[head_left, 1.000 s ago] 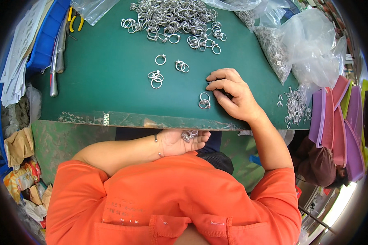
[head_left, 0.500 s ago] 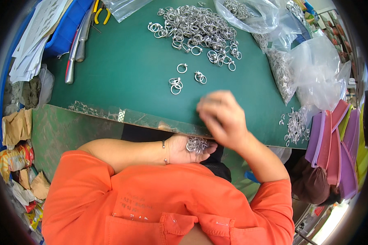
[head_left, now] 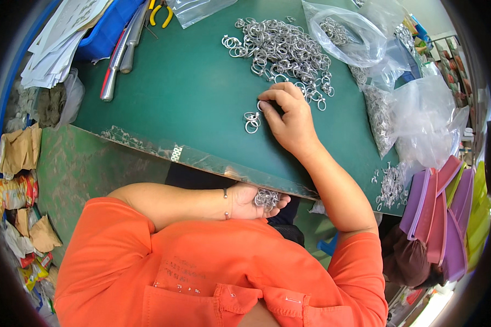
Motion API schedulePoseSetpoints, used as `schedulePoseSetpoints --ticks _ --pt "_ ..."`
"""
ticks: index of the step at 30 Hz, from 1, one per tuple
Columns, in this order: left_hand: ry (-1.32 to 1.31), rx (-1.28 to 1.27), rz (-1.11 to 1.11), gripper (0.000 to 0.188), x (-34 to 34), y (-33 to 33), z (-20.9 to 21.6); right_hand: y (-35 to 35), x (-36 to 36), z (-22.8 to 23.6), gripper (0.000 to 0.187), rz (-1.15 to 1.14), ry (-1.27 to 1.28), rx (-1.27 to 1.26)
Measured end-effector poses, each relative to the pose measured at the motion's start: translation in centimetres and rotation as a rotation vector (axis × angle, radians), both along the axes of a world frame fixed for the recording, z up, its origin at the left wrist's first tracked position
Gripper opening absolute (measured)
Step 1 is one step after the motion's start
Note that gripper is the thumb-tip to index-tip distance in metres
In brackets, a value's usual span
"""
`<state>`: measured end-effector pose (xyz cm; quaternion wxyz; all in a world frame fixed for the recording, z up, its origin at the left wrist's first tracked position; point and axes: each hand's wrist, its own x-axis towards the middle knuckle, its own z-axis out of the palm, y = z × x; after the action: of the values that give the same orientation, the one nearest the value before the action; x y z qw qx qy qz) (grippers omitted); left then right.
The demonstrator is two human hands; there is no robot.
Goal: The person empties a bag of metal rings onto a table and sorts through them by hand, picking out individual pieces and moving others into a pile.
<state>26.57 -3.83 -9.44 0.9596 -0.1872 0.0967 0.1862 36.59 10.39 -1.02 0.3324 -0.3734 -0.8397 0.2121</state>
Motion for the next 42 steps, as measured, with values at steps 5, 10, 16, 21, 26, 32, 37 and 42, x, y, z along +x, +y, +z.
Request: schedulePoseSetpoints --ticks 5,10,16,21,26,32,37,42 --pt "-0.002 0.017 0.004 0.033 0.0 0.0 -0.5 -0.3 1.0 0.5 0.020 0.044 0.136 -0.261" --pt "-0.005 0.042 0.015 0.032 0.1 0.0 -0.1 -0.7 1.1 1.8 0.021 0.262 -0.065 -0.100" --pt "-0.037 0.027 -0.001 0.034 -0.1 0.0 -0.3 -0.7 2.5 1.4 0.018 0.196 -0.018 -0.147" --pt "0.042 0.040 -0.004 0.037 -0.3 0.4 1.2 -3.5 5.2 1.9 0.016 0.336 -0.058 -0.142" --pt "-0.278 -0.060 0.104 0.031 0.3 -0.1 0.7 -9.5 4.8 2.0 0.019 0.450 -0.046 -0.206" --pt "-0.199 0.062 0.100 0.041 0.0 0.0 0.5 -9.4 5.3 2.2 0.007 0.251 0.348 -0.566" --pt "0.009 0.077 0.039 0.051 0.0 0.1 1.2 -6.8 4.6 3.0 0.012 0.056 0.326 -0.717" --pt "0.016 0.013 0.013 0.044 0.7 0.0 -0.8 -1.7 -5.2 3.2 0.013 0.277 0.040 -0.047"
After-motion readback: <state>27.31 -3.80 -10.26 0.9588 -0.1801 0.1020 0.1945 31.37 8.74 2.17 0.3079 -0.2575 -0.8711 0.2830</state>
